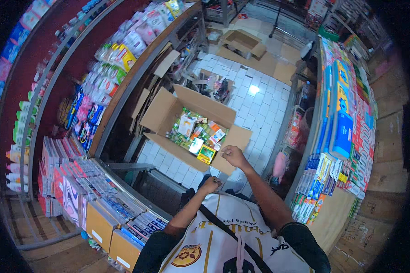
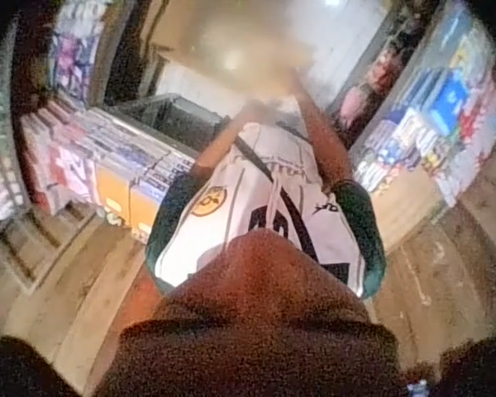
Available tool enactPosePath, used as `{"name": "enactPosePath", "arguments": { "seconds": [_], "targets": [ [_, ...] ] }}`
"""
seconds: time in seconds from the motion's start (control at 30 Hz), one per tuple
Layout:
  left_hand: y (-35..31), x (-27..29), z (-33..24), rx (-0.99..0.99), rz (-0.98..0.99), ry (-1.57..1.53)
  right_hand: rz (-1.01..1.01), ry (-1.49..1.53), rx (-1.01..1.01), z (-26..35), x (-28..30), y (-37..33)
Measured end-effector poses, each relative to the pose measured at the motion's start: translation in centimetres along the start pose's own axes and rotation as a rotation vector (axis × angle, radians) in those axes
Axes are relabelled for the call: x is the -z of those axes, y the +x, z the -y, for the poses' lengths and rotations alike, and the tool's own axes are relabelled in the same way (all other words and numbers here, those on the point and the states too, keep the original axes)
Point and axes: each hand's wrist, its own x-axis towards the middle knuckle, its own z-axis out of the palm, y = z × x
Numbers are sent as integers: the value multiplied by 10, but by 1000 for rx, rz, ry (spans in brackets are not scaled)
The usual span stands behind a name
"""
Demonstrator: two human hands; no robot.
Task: The person is removing small retail product boxes from a larger shipping container and organizing them onto a display shelf.
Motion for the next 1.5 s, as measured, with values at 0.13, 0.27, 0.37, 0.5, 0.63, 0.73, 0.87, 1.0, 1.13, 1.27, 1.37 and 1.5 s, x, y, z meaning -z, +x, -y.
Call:
{"name": "enactPosePath", "arguments": {
  "seconds": [0.13,0.27,0.37,0.5,0.63,0.73,0.87,1.0,1.13,1.27,1.37,1.5],
  "targets": [
    [18,43,28,23,-5,-68,-10,-114,171,-10,-39,41],
    [30,106,44,151,-275,-452,106,-122,-5,-6,-68,74],
    [39,163,53,215,-418,-784,167,-108,-11,4,-89,106],
    [31,227,24,-23,-1125,-919,170,-161,-32,7,-130,144],
    [6,296,-58,-185,-1596,-425,186,-104,0,1,-171,184],
    [17,321,-106,-495,-1203,-290,247,-418,182,-24,-206,209],
    [85,333,-94,-267,-664,-40,261,-217,-10,-67,-257,234],
    [184,332,-29,122,-399,62,151,43,112,-97,-289,238],
    [248,317,43,216,-414,350,-26,-224,68,-96,-309,247],
    [280,299,80,311,-322,366,81,-103,-120,-73,-306,261],
    [276,290,74,419,-399,422,-40,78,-163,-51,-304,259],
    [261,291,53,347,-557,204,-231,204,-390,-45,-312,260]
  ]
}}
